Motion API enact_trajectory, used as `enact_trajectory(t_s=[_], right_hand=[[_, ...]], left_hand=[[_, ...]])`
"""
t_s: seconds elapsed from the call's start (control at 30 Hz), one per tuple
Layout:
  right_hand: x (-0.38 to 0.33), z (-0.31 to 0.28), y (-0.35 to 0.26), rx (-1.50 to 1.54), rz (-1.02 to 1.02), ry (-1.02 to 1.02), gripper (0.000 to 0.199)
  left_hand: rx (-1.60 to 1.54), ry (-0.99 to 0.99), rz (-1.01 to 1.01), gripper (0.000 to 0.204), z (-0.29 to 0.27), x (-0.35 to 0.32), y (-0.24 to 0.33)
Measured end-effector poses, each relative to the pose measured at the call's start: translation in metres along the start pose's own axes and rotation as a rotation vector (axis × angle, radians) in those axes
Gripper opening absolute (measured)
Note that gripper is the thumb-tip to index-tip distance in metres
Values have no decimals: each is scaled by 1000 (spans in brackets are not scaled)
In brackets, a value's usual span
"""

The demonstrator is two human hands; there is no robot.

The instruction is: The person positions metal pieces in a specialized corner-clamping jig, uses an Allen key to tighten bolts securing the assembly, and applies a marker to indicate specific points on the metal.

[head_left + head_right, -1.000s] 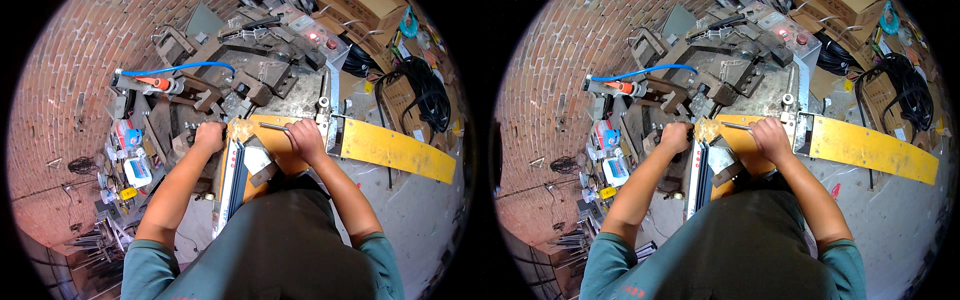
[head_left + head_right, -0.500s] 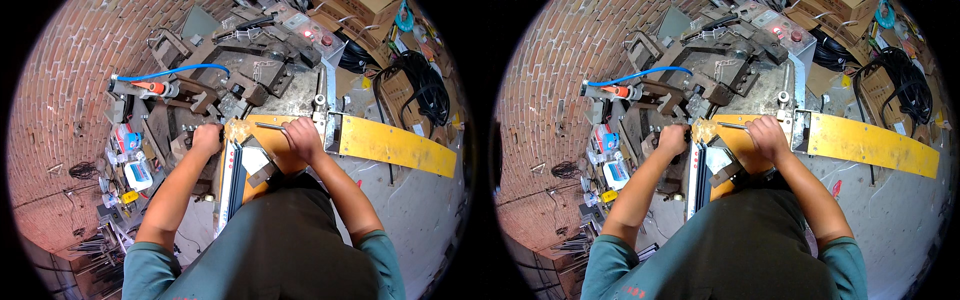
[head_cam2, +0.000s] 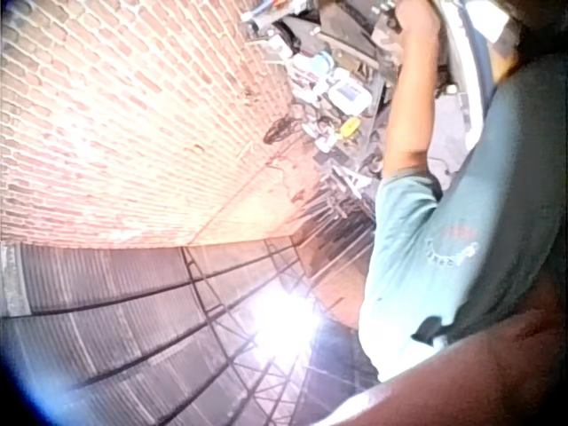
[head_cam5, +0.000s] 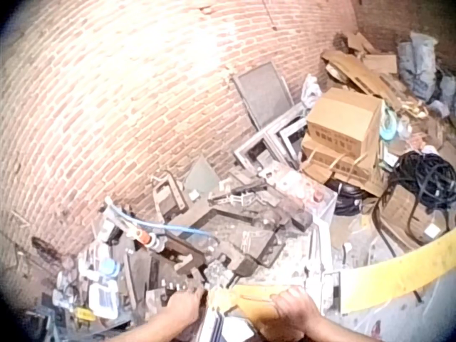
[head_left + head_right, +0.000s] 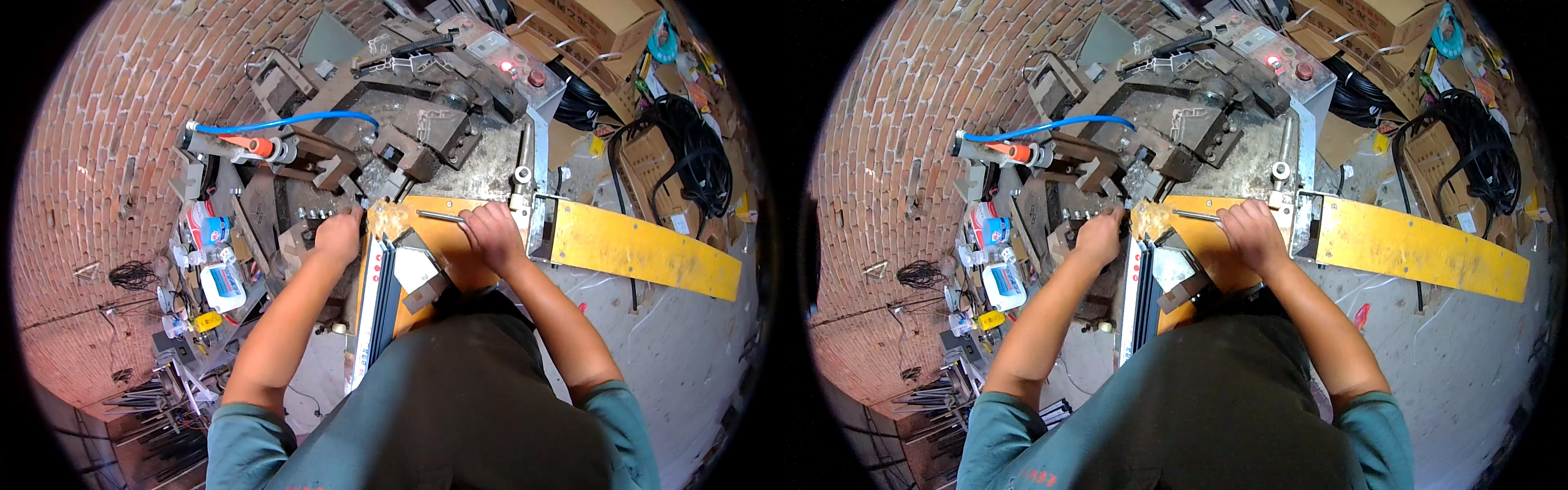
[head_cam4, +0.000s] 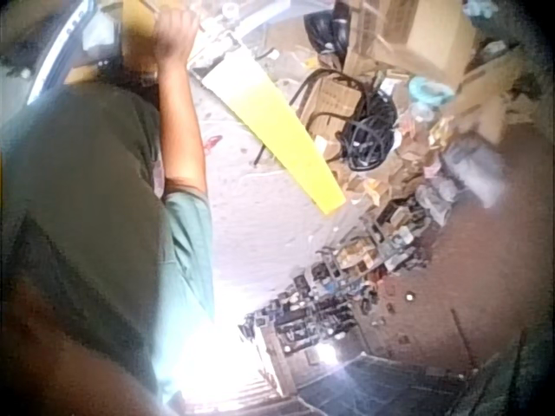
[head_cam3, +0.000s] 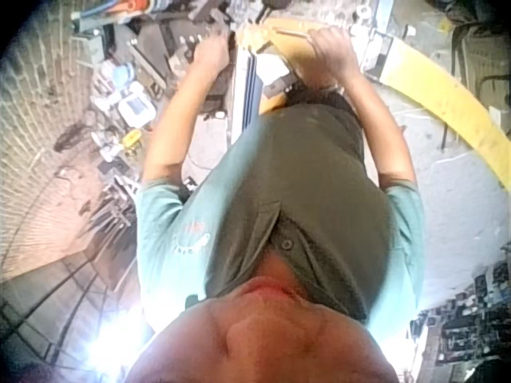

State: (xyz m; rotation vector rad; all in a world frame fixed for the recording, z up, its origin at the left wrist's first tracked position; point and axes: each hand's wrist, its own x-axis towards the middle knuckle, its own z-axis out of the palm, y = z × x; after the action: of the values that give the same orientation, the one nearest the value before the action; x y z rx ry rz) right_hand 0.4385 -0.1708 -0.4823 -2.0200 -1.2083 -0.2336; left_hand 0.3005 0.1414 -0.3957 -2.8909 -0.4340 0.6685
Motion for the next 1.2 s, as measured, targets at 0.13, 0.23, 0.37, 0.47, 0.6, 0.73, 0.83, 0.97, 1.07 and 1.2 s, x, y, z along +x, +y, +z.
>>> enact_trajectory(t_s=[0.13, 0.23, 0.37, 0.47, 0.6, 0.73, 0.83, 0.97, 1.07, 1.2], right_hand=[[-3, -1, 3, 2, 16, 11, 18], [-2, 0, 2, 29, 36, -18, 18], [-5, 0, 4, 62, 59, -50, 25], [-8, -1, 7, 104, 41, -29, 25], [-6, -3, 7, 135, 11, -25, 36], [-8, -1, 8, 102, 6, -26, 32], [-7, 0, 8, 54, 11, 10, 28], [-4, 0, 5, 107, 30, 46, 31], [-4, 0, 5, 99, 56, 16, 27], [2, -9, 2, 171, 112, -64, 27]], left_hand=[[-122, 455, 171, 42, -45, -42, 28], [-455, 469, 50, 44, -36, -93, 41], [-385, 359, -67, 85, 9, -131, 64], [-524, 266, -212, 81, 28, -128, 70], [-531, 322, -264, 76, 30, -121, 62], [-535, 321, -253, 77, 34, -121, 56], [-527, 323, -246, 77, 35, -119, 56], [-514, 351, -242, 77, 39, -118, 60], [-551, 355, -280, 76, 38, -116, 65], [-564, 407, -279, 73, 43, -112, 68]])
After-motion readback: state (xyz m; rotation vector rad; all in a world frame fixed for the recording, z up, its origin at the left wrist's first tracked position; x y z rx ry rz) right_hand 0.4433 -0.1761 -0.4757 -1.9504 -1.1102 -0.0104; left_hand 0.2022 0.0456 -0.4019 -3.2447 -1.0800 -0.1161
